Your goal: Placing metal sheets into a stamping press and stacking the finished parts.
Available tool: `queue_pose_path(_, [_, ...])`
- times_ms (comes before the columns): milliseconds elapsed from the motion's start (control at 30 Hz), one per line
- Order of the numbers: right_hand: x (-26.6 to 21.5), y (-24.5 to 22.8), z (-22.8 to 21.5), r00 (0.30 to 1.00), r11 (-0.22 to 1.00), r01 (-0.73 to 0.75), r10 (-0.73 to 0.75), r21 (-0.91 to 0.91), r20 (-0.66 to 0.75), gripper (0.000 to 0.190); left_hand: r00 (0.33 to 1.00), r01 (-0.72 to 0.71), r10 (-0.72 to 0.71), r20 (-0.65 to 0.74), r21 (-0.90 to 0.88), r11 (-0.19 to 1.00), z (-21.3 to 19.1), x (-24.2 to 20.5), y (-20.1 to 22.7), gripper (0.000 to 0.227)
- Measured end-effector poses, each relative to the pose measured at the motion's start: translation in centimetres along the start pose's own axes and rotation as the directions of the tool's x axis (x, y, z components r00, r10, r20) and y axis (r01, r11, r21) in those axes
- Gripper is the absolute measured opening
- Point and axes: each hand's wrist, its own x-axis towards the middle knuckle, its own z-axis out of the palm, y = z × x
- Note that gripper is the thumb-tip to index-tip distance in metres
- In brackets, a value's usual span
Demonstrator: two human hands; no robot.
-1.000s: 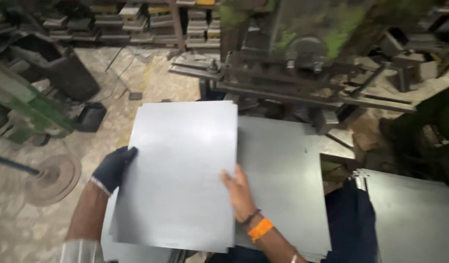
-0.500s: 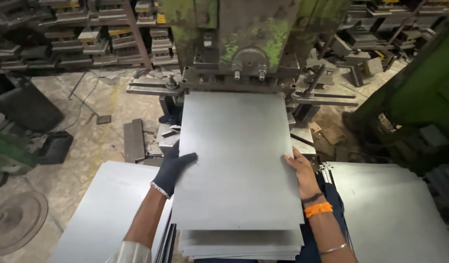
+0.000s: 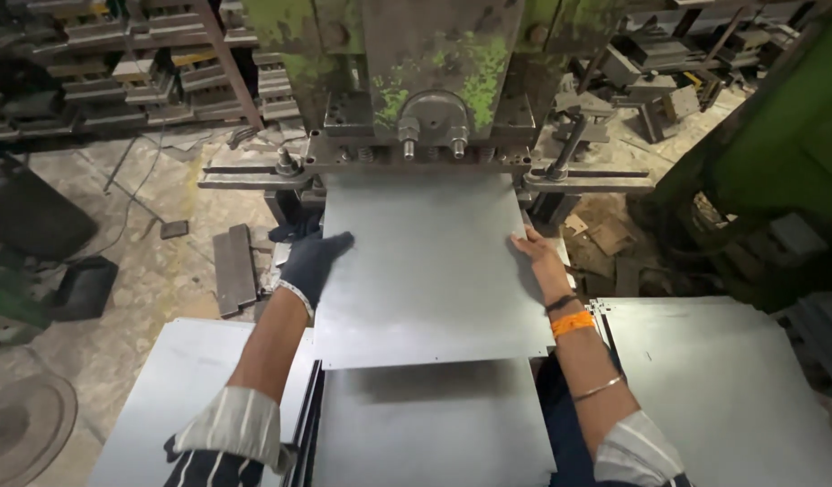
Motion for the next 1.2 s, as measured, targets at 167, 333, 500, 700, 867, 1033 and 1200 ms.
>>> queue_pose_path(167, [3.7, 2.5, -0.8, 1.000, 0.988, 0.021, -0.019, -0.151, 0.016, 0.038, 0.987, -0.150, 0.158, -0.010, 0.252, 0.956, -0.2, 6.2, -1.1, 0.072])
queue_pose_path(333, [0.8, -2.9, 3.8, 0.997, 0.987, 0.073, -0.073, -0.143, 0.007, 0.033, 0.945, -0.317, 0.312, 0.097, 0.499, 0.807, -2.1, 5.2, 1.2, 0.042])
queue_pose_path(500, [2.8, -0.3, 1.8, 1.000, 0.997, 0.011, -0.012, -0.083, -0.003, 0.038, 0.994, -0.104, 0.105, -0.001, 0.117, 0.988, -1.2, 3.8, 1.7, 0.054])
queue_pose_path(700, [3.3, -0.3, 1.2, 1.000, 0.999, -0.024, 0.023, -0.046, -0.021, 0.037, 0.999, -0.043, 0.043, -0.011, -0.047, 0.998, 0.4, 2.7, 2.4, 0.053])
queue_pose_path(867, [4.0, 0.2, 0.8, 0.999, 0.999, -0.034, 0.034, 0.008, -0.015, 0.031, 0.998, -0.059, 0.062, 0.022, -0.088, 0.994, -0.1, 2.3, 2.7, 0.055])
queue_pose_path(1033, [3.5, -0.1, 1.3, 0.998, 0.998, -0.059, 0.059, 0.008, -0.012, 0.032, 0.998, -0.049, 0.051, 0.023, -0.096, 0.994, 0.0, 3.1, 2.3, 0.058])
queue_pose_path(1200, [2.6, -1.2, 2.2, 0.997, 0.997, -0.082, 0.082, -0.012, -0.007, 0.033, 0.999, -0.029, 0.039, 0.037, -0.239, 0.971, -0.3, 4.9, 0.8, 0.057])
